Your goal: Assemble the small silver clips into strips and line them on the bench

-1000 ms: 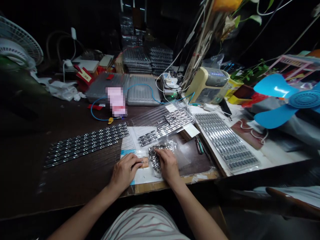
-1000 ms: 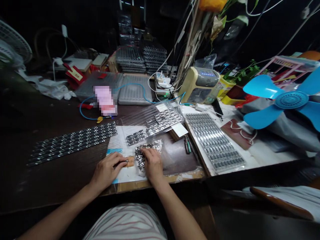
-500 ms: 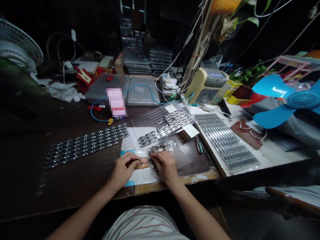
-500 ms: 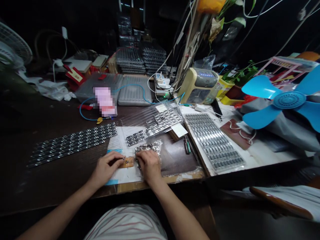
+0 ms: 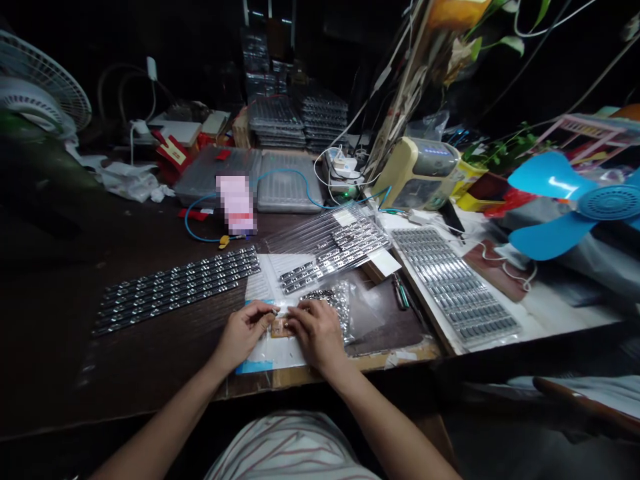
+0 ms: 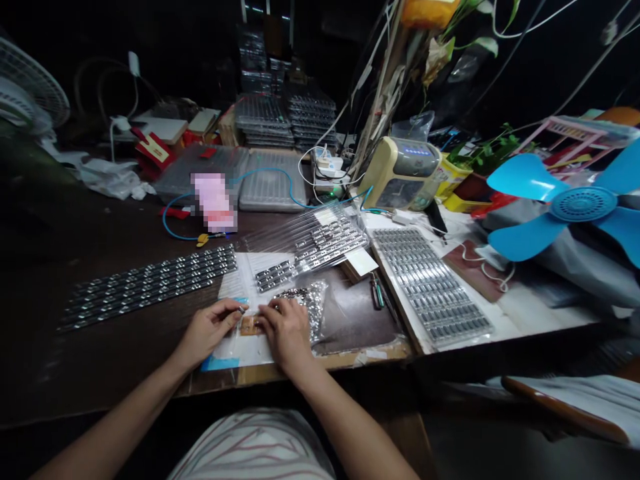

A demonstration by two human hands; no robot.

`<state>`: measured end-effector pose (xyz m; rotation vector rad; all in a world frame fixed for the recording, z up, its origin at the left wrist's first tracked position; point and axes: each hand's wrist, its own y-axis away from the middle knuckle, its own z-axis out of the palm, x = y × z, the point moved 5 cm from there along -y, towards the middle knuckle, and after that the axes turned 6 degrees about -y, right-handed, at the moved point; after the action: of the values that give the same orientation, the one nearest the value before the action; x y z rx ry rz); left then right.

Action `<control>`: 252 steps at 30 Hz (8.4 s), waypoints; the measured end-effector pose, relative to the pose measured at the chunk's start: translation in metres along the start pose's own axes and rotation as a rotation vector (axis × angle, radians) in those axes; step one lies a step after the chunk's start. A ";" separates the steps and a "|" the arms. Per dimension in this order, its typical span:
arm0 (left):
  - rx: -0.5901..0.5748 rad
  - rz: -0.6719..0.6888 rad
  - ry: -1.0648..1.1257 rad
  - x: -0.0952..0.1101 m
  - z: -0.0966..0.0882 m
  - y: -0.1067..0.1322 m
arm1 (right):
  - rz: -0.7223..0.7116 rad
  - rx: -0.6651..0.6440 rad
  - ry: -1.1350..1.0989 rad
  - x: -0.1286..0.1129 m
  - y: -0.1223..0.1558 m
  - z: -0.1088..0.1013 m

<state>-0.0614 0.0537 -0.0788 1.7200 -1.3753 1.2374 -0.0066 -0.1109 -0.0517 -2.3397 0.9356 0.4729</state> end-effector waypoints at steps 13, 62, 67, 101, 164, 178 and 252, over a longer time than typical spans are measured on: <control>-0.004 0.172 -0.307 0.035 0.015 -0.010 | 0.034 0.070 -0.014 0.033 0.004 -0.008; 0.279 0.074 -0.951 0.002 -0.074 -0.045 | -0.002 -0.015 -0.176 -0.007 0.002 0.012; 0.186 0.200 -0.893 0.024 -0.045 -0.064 | -0.005 -0.016 -0.157 -0.007 0.003 0.016; -0.002 0.202 -0.383 0.023 0.013 0.009 | 0.053 0.128 -0.214 0.035 0.007 -0.015; -0.072 0.329 -0.440 0.041 0.037 0.006 | 0.024 0.090 -0.217 0.038 0.004 -0.011; -0.089 0.329 -0.431 0.038 0.041 0.007 | 0.018 0.103 -0.247 0.038 0.004 -0.013; 0.017 0.226 -0.496 0.027 0.007 0.012 | 0.063 0.089 -0.054 0.038 0.010 -0.012</control>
<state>-0.0702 0.0338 -0.0571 2.0134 -1.8910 0.9682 0.0141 -0.1433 -0.0655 -2.2129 0.9871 0.5066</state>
